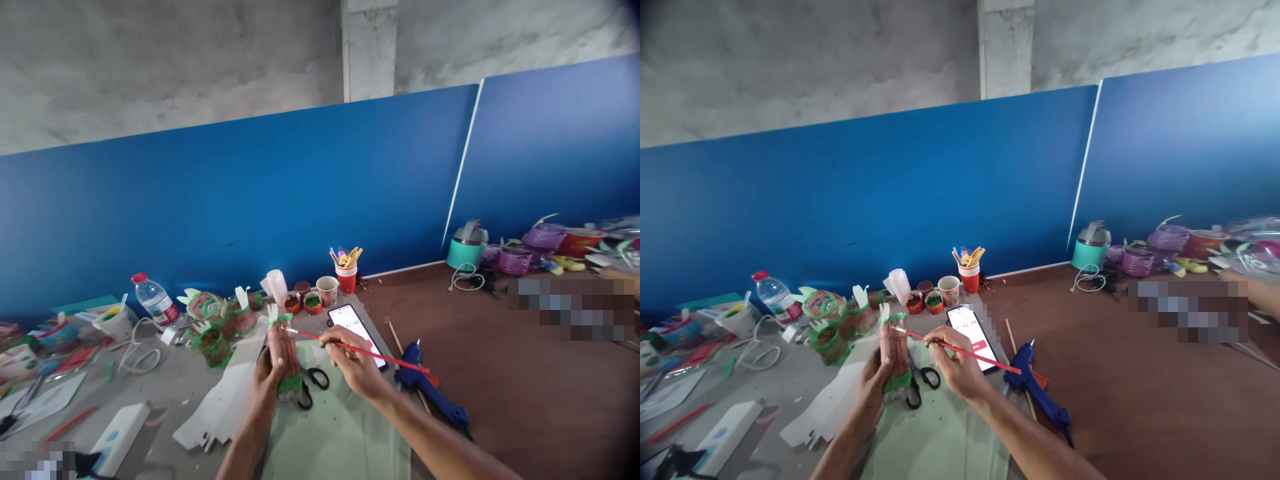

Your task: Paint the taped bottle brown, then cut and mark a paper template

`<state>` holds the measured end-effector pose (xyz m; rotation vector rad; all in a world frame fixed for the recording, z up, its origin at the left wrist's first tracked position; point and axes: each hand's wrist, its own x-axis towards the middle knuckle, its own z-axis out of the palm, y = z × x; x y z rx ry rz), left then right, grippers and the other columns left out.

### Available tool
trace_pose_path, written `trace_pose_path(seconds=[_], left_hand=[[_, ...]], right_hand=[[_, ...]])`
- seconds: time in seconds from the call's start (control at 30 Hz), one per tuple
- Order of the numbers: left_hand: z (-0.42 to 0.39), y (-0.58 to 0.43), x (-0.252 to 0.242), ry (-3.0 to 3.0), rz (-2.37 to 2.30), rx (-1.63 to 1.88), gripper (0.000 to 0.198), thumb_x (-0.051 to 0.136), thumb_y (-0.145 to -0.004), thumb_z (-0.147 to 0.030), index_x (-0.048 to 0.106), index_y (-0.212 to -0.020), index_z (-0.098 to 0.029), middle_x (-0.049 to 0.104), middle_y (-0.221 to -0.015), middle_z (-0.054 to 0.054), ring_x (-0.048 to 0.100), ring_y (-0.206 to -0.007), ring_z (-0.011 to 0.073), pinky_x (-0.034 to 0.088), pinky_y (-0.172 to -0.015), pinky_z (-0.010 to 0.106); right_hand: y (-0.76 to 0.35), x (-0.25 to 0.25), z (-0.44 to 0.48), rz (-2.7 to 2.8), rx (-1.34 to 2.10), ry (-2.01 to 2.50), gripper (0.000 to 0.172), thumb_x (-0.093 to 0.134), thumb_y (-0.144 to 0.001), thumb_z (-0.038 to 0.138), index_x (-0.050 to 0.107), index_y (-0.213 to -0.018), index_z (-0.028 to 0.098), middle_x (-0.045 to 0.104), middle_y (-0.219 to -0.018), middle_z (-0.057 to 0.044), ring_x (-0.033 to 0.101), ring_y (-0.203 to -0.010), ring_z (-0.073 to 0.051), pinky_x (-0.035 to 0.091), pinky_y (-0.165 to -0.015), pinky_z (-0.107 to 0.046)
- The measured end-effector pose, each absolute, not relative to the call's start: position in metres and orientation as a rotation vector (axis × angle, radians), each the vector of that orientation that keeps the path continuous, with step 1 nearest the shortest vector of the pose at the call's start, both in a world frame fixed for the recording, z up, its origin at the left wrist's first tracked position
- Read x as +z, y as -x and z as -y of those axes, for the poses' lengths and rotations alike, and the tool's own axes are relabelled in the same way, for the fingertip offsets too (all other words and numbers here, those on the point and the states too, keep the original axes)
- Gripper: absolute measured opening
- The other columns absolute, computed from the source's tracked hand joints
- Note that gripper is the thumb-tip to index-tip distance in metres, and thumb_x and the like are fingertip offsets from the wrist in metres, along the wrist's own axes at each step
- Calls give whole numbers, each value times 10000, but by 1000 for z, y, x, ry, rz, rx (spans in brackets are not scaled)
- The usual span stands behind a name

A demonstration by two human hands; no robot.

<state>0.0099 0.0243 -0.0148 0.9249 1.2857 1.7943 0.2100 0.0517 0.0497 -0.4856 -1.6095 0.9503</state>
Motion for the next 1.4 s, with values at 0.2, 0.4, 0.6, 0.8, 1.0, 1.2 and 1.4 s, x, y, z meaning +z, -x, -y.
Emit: trace_pose_path(seconds=[0.2,0.4,0.6,0.8,1.0,1.2,1.4], left_hand=[[-22,-11,-11,-901,-1285,1783,667,779,-591,-518,652,-1127,-141,682,-1132,153,578,-1136,358,476,-932,391],[-18,-11,-5,-772,-1165,1765,652,788,-620,-470,633,-1175,-165,693,-1125,138,612,-1099,333,474,-936,383],[-17,-3,-6,-561,-1002,1675,510,778,-662,-458,683,-1064,-160,745,-906,95,696,-878,265,532,-827,354],[-12,-5,-1,-466,-900,1660,473,669,-756,-521,704,-1011,-125,751,-921,101,703,-831,241,554,-795,348],[-11,-6,0,-443,-977,1671,336,651,-784,-380,713,-980,-114,758,-839,74,711,-811,232,561,-741,307],[-14,-8,4,-483,-947,1695,300,678,-768,-339,709,-977,-126,760,-895,73,710,-844,219,557,-768,287],[-20,-3,-1,-449,-944,1719,347,720,-720,-333,711,-993,-119,753,-962,98,701,-923,248,547,-837,329]], right_hand=[[-210,50,-51,1659,963,484,157,492,-845,161,646,-822,184,585,-732,-19,500,-539,-102,397,-475,-204],[-208,50,-49,1659,904,486,167,491,-851,155,653,-841,193,608,-770,-29,554,-628,-130,427,-538,-225],[-205,49,-43,1779,762,425,162,483,-858,131,627,-834,200,623,-756,-22,581,-678,-139,459,-622,-245],[-203,49,-36,1826,702,355,174,449,-908,149,614,-903,203,633,-793,-49,601,-753,-169,494,-675,-290],[-204,52,-34,1843,693,346,169,446,-906,155,610,-898,198,634,-784,-46,597,-736,-163,494,-663,-290],[-204,49,-40,1786,756,419,154,474,-871,143,612,-852,209,631,-767,-34,597,-695,-154,475,-629,-266],[-204,49,-43,1732,803,462,162,483,-849,145,635,-821,197,620,-750,-28,568,-675,-145,447,-604,-251]])
